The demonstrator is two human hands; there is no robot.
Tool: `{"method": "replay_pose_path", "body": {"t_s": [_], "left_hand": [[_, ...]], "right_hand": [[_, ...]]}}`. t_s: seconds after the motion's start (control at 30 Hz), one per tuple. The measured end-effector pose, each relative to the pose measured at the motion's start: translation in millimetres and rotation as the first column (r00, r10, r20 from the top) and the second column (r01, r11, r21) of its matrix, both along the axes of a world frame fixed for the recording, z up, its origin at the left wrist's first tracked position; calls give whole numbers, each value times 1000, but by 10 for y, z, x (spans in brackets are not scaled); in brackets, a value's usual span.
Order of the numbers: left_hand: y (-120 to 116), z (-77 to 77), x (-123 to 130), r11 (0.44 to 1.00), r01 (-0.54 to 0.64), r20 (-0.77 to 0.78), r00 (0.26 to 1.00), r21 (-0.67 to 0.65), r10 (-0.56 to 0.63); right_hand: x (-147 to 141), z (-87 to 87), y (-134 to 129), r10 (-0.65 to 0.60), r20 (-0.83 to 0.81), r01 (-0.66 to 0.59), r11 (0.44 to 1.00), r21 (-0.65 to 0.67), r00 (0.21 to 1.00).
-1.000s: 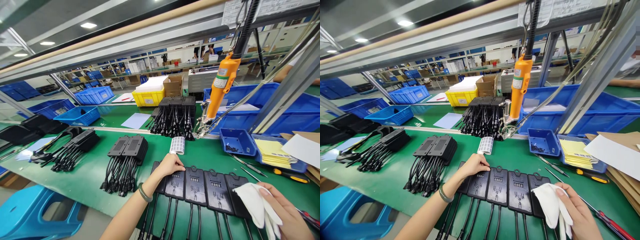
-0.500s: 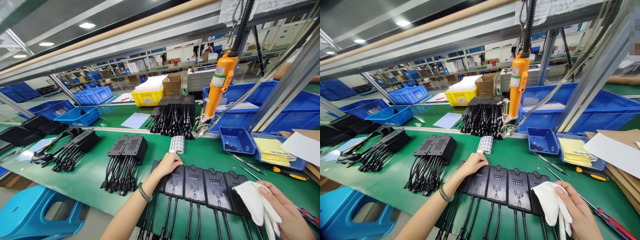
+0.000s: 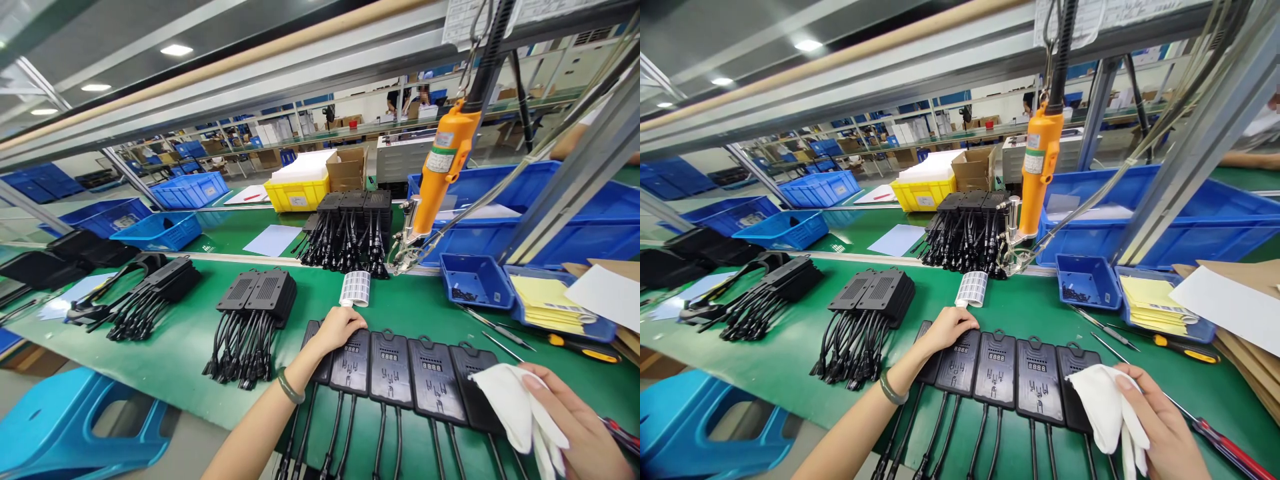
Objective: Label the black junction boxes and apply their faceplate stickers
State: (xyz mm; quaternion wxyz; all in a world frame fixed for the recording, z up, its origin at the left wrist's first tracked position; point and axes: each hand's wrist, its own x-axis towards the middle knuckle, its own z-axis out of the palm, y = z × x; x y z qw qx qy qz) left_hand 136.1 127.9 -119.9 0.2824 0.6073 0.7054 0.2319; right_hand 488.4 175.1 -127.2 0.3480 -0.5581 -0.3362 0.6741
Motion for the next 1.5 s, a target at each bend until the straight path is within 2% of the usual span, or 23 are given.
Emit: {"method": "replay_pose_path", "body": {"t_s": [0.37, 0.57, 0.73, 0.87, 1.03, 1.23, 1.4, 1.5], "left_hand": [[-23, -16, -1, 999, -24, -12, 1000, 26, 24], [-36, -28, -20, 1000, 11, 0, 1000, 26, -11], [-39, -31, -12, 998, -18, -36, 999, 56, 20], [-43, -21, -31, 999, 12, -6, 1000, 29, -12], [-22, -11, -7, 1000, 17, -51, 999, 13, -16], [-69, 48, 32, 992, -104, -251, 961, 72, 119], [-194, 194, -103, 956, -233, -436, 853, 177, 288], [-357, 248, -111, 946, -206, -479, 823, 249, 305]], "right_hand": [[11, 17, -14, 18, 10, -18, 1000, 11, 1000], [3, 38, -19, -12, 9, 12, 1000, -13, 1000], [9, 29, -14, -6, 13, 6, 1000, 28, 1000], [8, 35, -10, -6, 18, 6, 1000, -13, 1000], [11, 18, -11, -10, 21, 9, 999, 35, 1000], [-3, 14, -6, -32, 23, 31, 999, 18, 999], [42, -44, 6, -29, 31, 28, 999, 30, 999], [82, -85, 17, -25, 33, 24, 999, 35, 999]]}}
